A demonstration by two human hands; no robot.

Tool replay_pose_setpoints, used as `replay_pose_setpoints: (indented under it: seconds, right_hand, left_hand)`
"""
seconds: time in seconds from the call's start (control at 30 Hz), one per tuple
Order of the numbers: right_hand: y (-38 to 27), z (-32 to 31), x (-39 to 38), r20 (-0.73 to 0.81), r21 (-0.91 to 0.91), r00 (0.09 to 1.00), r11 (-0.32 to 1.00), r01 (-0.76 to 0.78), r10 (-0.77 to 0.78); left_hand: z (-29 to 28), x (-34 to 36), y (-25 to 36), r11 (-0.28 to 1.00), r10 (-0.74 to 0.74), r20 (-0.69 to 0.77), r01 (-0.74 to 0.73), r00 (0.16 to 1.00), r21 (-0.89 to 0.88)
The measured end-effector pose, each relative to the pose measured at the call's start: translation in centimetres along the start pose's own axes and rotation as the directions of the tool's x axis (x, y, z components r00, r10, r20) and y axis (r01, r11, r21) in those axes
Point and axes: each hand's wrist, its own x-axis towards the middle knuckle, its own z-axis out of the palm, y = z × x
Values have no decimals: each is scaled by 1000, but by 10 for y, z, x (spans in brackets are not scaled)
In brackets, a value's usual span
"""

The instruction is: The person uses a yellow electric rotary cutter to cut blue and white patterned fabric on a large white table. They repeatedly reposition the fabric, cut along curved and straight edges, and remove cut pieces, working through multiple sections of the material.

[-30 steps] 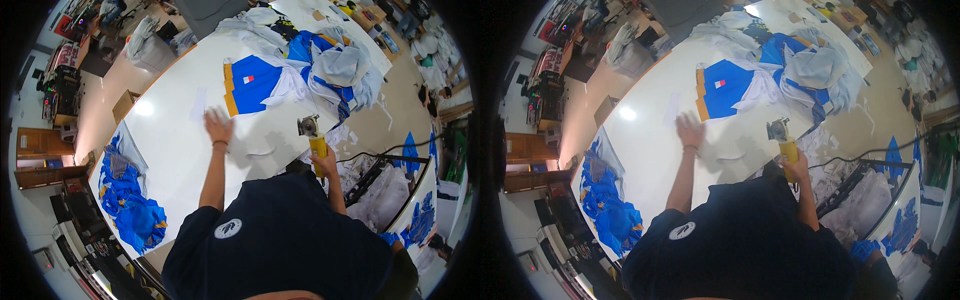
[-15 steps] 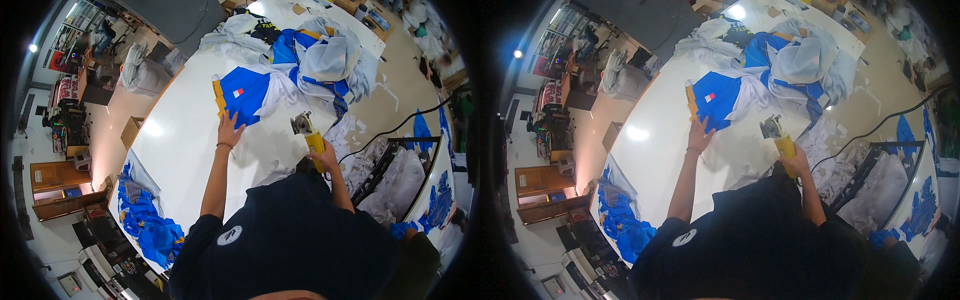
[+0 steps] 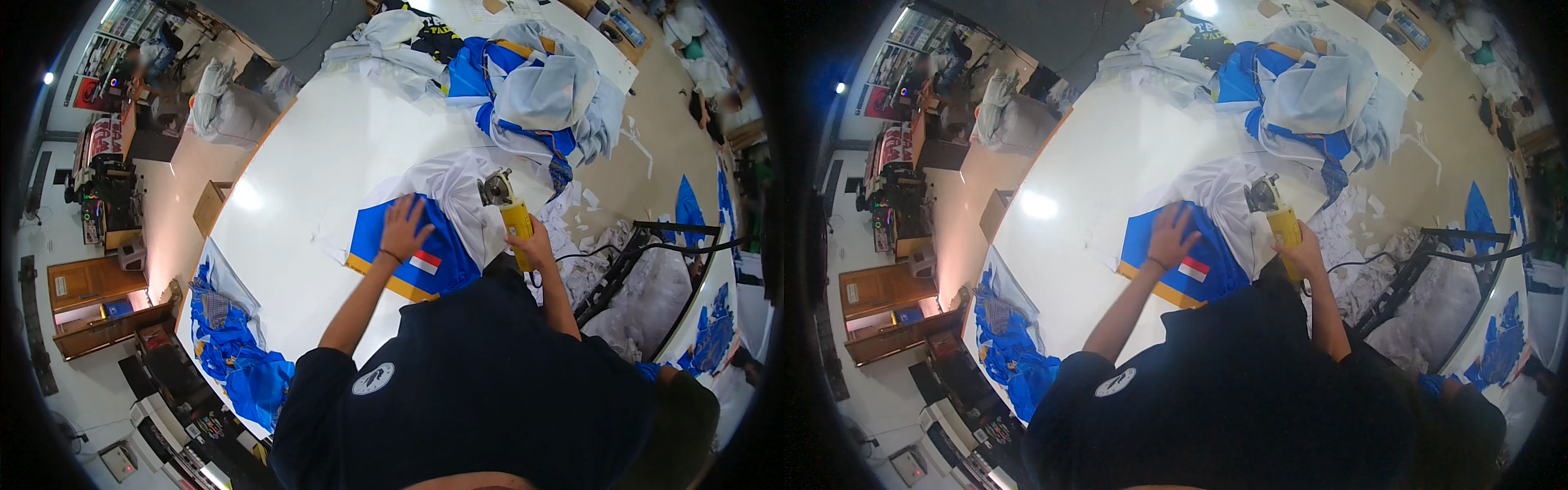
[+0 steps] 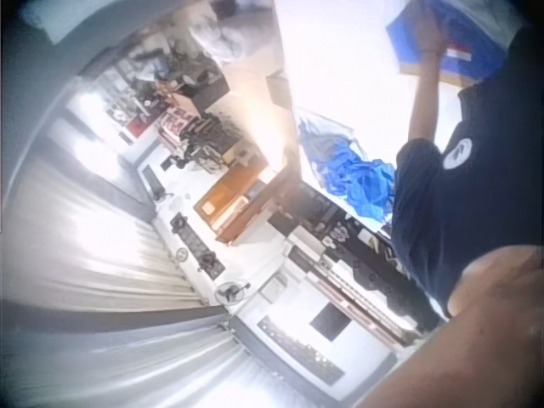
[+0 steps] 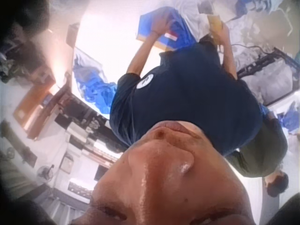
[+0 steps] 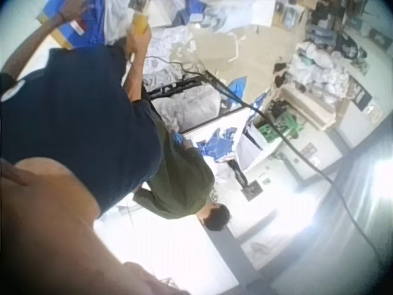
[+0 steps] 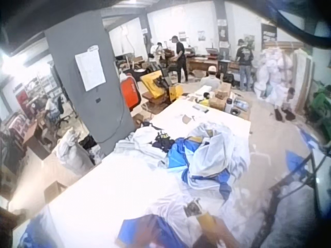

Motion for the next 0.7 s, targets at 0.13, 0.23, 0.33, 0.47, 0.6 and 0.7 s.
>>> replay_pose_setpoints:
  seconds: [0.13, 0.23, 0.33, 0.47, 0.6, 0.7]
  right_hand:
    - [-10, -6, 1, 26, -48, 1000, 999, 16, -14]
    - [-6, -1, -2, 19, -93, 1000, 995, 20, -18]
    - [-13, 6, -3, 40, -128, 999, 992, 6, -1]
    - [-12, 19, -3, 90, -133, 996, 991, 3, 9]
    - [-19, 31, 6, 179, -175, 984, 984, 39, -7]
    - [-32, 41, 11, 239, -180, 971, 983, 25, 19]
  left_hand:
    - [-18, -3, -67, 970, -3, 19, -2, 1000, 242]
    - [-33, -35, -137, 926, -226, -129, 254, 966, 280]
    - [-57, -81, -189, 720, -607, -224, 647, 762, 251]
    - [-54, -94, -200, 455, -778, -476, 890, 409, 21]
    - [-15, -62, -138, 740, -593, -364, 664, 718, 105]
    - [11, -55, -97, 750, -565, -295, 629, 770, 206]
